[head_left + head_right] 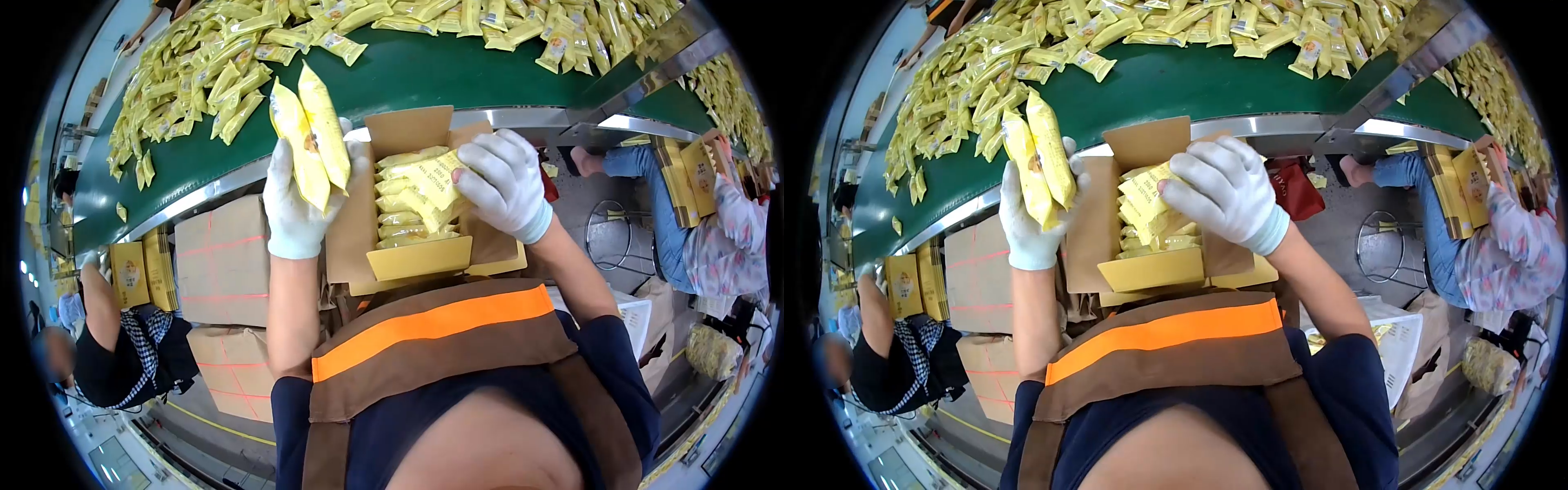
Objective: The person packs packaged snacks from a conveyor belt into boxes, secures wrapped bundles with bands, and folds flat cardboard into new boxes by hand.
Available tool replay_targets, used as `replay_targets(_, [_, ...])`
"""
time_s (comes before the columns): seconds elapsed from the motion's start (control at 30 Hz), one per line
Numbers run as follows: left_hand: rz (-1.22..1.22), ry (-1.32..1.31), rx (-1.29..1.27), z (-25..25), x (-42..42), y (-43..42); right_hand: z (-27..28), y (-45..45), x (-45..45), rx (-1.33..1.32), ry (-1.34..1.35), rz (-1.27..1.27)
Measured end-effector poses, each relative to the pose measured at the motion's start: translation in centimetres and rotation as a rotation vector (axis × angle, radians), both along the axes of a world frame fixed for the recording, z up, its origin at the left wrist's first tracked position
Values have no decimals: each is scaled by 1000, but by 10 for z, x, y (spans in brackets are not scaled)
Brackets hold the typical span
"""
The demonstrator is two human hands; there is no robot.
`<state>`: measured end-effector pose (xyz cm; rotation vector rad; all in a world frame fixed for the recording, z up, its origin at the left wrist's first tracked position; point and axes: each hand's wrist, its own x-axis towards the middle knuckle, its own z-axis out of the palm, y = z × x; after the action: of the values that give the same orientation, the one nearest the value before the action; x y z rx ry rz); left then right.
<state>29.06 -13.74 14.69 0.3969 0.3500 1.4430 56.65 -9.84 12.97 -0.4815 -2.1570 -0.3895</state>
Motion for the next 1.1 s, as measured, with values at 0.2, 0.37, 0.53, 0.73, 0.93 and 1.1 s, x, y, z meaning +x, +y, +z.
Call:
replay_targets(0.2, [-127, 98, 143, 11, 21, -25, -2, -4, -7, -261, 107, 53])
replay_targets(0.37, [-104, 376, 168, 28, 32, -27, -3, -18, -29, -914, 350, 157])
replay_targets(0.53, [-72, 335, 139, 29, 31, -28, -3, -21, -32, -1044, 341, 169])
replay_targets(0.73, [-60, 314, 167, 25, 33, -28, -4, -21, -32, -1029, 305, 209])
replay_targets(0.93, [1, 303, 183, 20, 37, -25, -5, -19, -30, -1123, 299, 241])
replay_targets(1.1, [181, 254, 118, 11, 13, -17, 26, 6, -25, -806, -303, -24])
